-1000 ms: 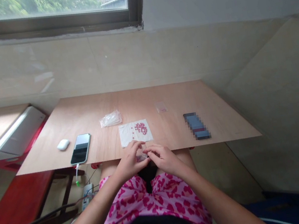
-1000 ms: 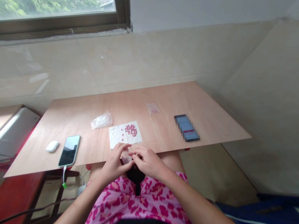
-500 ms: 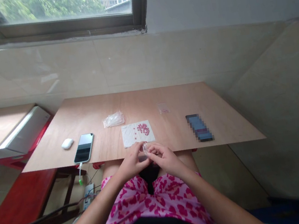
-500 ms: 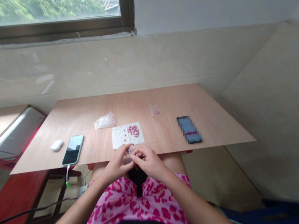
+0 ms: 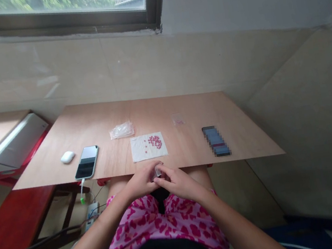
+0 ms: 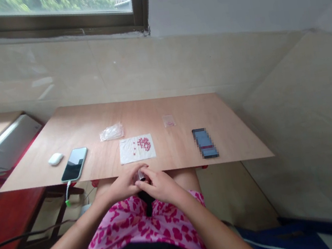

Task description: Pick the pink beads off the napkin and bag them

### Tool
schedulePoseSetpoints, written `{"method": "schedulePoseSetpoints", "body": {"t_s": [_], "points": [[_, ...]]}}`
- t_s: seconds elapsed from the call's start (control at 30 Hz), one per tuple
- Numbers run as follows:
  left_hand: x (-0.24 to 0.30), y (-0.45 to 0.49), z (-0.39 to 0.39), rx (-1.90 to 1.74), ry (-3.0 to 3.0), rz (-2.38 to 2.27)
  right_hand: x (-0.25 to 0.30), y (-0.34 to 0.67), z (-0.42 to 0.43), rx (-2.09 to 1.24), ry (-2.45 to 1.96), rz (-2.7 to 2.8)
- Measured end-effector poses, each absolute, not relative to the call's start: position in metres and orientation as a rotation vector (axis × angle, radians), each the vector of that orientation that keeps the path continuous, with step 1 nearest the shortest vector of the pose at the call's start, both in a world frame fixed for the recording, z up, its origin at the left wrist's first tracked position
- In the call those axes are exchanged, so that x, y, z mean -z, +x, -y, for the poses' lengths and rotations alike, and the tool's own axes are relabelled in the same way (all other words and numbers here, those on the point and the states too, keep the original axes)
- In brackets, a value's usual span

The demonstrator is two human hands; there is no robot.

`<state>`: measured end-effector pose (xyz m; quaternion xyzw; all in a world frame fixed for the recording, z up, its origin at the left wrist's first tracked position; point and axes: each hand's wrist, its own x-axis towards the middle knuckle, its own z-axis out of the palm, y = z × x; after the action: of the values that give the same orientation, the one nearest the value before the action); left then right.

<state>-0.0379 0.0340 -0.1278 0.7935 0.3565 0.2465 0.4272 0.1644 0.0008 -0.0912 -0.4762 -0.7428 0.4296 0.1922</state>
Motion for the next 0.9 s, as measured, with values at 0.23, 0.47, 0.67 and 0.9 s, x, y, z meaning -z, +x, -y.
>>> {"method": "schedulePoseSetpoints", "body": {"t_s": [0.23, 0.47, 0.67, 0.9], "points": [[0.127, -0.043, -0.040, -0.478, 1.994, -0.932, 0.088, 0.169, -0.005, -1.135, -1.331, 2.126], [0.118, -0.038, -0.039, -0.578, 1.909, -0.865, 0.086, 0.176, -0.011, -1.233, -1.251, 2.126], [0.118, -0.036, -0.041, -0.609, 1.835, -0.913, 0.086, 0.175, -0.013, -1.190, -1.337, 2.106], [0.114, -0.035, -0.041, -0.632, 1.830, -0.909, 0.086, 0.172, -0.011, -1.156, -1.382, 2.107]]}}
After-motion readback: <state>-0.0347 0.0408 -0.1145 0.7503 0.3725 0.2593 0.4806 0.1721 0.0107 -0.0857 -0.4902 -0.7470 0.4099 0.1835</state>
